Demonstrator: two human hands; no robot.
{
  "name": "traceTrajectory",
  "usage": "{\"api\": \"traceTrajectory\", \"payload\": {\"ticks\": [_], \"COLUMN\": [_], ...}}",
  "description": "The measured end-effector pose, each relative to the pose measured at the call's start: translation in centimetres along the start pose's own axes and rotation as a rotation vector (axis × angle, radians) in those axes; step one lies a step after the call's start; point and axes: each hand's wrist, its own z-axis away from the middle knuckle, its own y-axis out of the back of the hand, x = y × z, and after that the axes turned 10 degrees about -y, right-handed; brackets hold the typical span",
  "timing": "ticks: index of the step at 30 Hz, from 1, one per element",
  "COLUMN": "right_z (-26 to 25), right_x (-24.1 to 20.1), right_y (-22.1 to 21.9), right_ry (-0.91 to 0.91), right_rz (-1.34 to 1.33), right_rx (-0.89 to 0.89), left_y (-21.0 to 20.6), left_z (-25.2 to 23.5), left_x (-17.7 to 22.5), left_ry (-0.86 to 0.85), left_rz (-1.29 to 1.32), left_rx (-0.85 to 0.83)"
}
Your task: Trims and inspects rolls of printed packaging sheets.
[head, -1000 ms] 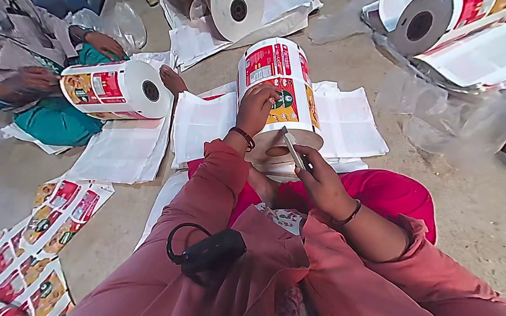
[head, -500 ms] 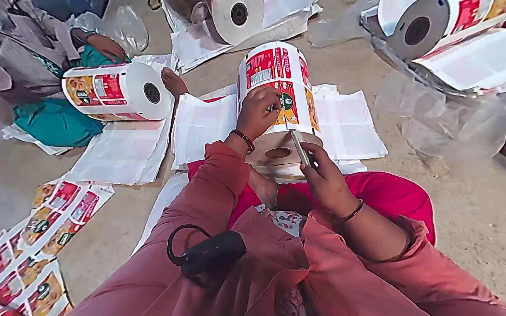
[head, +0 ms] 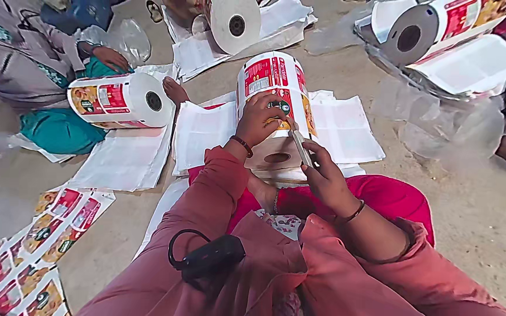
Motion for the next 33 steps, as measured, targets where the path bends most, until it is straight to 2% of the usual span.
{"api": "traceTrajectory", "payload": {"ticks": [4, 7, 10, 15, 20, 24, 25, 27, 30, 33], "right_z": [-1.5, -5.1, -9.5, -11.9, -11.9, -12.3, -12.3, -12.0, -12.6, -13.7], "right_x": [-2.8, -5.3, -5.6, -3.6, -2.3, 1.7, 3.1, 5.1, 11.7, 14.5], "right_y": [1.8, 3.1, 2.6, 2.5, 9.1, 16.1, 17.3, 19.0, 19.0, 19.4], "right_ry": [0.084, 0.064, 0.004, -0.048, -0.146, -0.371, -0.492, -0.819, -0.911, -0.976], "right_rz": [0.170, 0.351, 0.452, 0.289, 0.248, 0.318, 0.309, 0.329, 0.420, 0.286], "right_rx": [0.133, 0.283, 0.270, 0.325, 0.437, 0.579, 0.585, 0.437, 0.552, 0.645], "left_y": [0.1, 0.0, 0.2, 0.5, 0.4, 0.3, 0.4, 0.2, 0.1, 0.0], "left_z": [0.0, -0.2, -0.2, -0.3, -0.7, -1.1, -1.0, -0.7, -0.5, -0.3], "left_x": [0.1, 0.4, 0.5, 1.0, 1.3, 1.3, 1.2, 1.1, 0.7, 0.5], "left_ry": [0.016, 0.035, 0.063, 0.253, 0.369, 0.366, 0.368, 0.374, 0.386, 0.379], "left_rz": [-0.009, -0.026, -0.052, -0.096, -0.099, -0.089, -0.084, -0.084, -0.081, -0.090], "left_rx": [-0.012, -0.049, -0.045, -0.095, -0.167, -0.174, -0.174, -0.163, -0.141, -0.148]}}
